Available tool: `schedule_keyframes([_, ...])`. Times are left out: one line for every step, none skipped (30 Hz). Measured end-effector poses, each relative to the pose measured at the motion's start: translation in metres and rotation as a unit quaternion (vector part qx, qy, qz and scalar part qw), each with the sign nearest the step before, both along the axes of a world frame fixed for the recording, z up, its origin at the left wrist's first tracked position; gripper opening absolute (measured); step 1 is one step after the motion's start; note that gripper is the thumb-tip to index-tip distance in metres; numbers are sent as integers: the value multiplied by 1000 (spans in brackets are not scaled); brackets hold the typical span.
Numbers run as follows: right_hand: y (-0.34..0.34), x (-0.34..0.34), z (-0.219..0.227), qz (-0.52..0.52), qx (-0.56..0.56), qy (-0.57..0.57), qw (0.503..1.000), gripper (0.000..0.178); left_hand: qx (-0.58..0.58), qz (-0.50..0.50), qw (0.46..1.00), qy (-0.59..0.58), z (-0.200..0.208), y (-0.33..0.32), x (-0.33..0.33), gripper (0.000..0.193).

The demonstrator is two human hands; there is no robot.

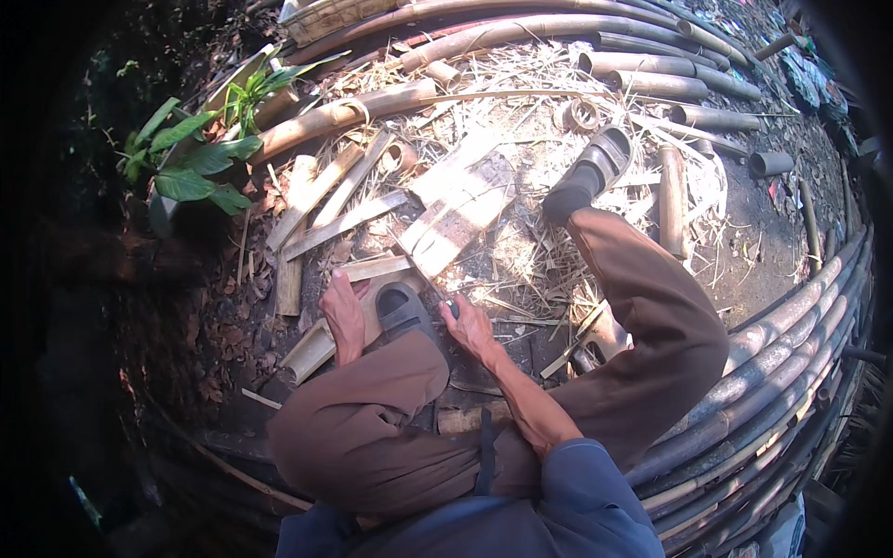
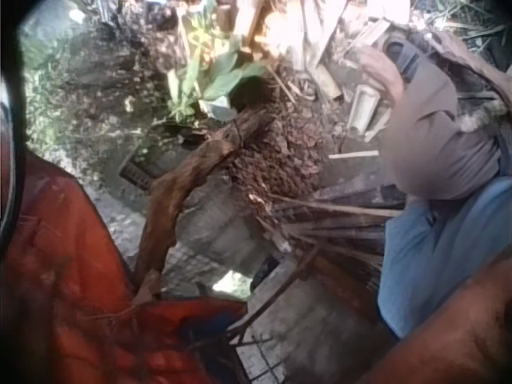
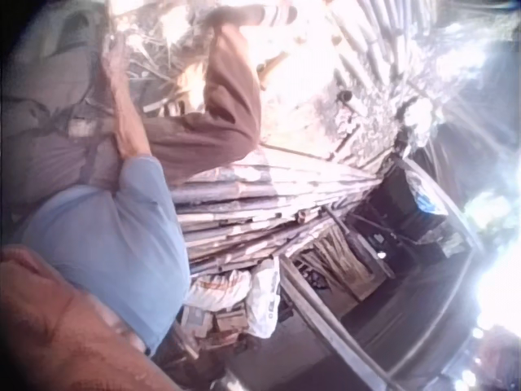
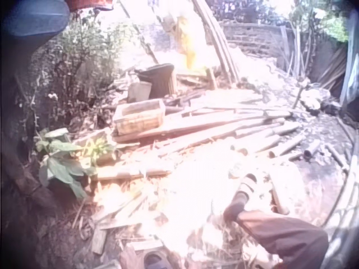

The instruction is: The person sits on the ground and uses a machete to split bamboo poles into smaller pieces. They repeatedly strike the bamboo, separate the split sections, and continue processing additional pieces.

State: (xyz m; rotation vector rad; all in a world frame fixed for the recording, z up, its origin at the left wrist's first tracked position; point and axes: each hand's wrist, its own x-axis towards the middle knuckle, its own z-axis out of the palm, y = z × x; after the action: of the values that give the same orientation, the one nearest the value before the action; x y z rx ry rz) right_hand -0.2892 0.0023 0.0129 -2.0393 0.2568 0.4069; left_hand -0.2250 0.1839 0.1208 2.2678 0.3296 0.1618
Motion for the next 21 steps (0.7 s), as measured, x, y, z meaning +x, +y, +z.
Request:
schedule_keyframes([-6,0,-7,5,14,8,1000,46,-5,1,1000,3,0,-2,-2,46])
schedule_keyframes([-12,1,-14,9,28,16,999,49,-4,4,1000,-2,3,1,3,46])
schedule_keyframes([-22,28,7,9,86,61,994,56,-5,1,1000,-15,9,-1,24,46])
schedule_keyframes([-16,16,4,-2,86,54,995,57,-8,5,1000,-11,11,0,21,47])
schedule_keyframes([-12,3,1,-13,87,46,995,59,-9,8,1000,4,10,0,7,47])
schedule_keyframes([-13,6,9,0,59,14,998,57,-8,8,1000,1,12,1,5,47])
schedule_keyframes([-6,5,21,12,71,20,997,56,-2,7,1000,3,12,2,5,47])
schedule_keyframes([0,4,35,24,83,26,996,55,9,7,1000,4,14,2,6,48])
schedule_keyframes([3,2,53,35,92,35,995,54,17,6,1000,8,16,2,5,48])
schedule_keyframes([12,0,75,39,99,-8,994,47,23,7,1000,14,16,2,4,48])
schedule_keyframes([19,-4,88,42,118,-19,992,44,30,5,999,24,16,-1,4,48])
schedule_keyframes([24,-2,97,42,137,-35,989,42,35,1,999,32,18,-4,6,49])
schedule_keyframes([28,-1,99,41,155,-51,986,40,44,2,998,45,19,-6,4,49])
schedule_keyframes([30,-1,91,42,164,-63,983,36,54,3,996,65,22,-7,3,49])
schedule_keyframes([30,-2,86,46,139,-72,987,35,64,6,995,77,23,-8,1,50])
schedule_keyframes([30,-2,81,52,113,-81,989,34,71,6,993,97,26,-8,0,50])
schedule_keyframes([30,-3,76,57,88,-89,990,33,87,0,995,53,18,-6,-2,46])
schedule_keyframes([31,-9,63,48,74,-113,990,32,104,-3,995,11,10,-3,-4,43])
schedule_keyframes([29,-8,50,40,58,-147,987,32,120,-7,992,-40,4,0,-2,40])
schedule_keyframes([27,-8,39,37,39,-139,989,33,52,1,998,-28,-6,5,1,40])
schedule_keyframes([16,-12,19,27,33,-94,995,35,15,4,1000,-19,-10,5,2,40])
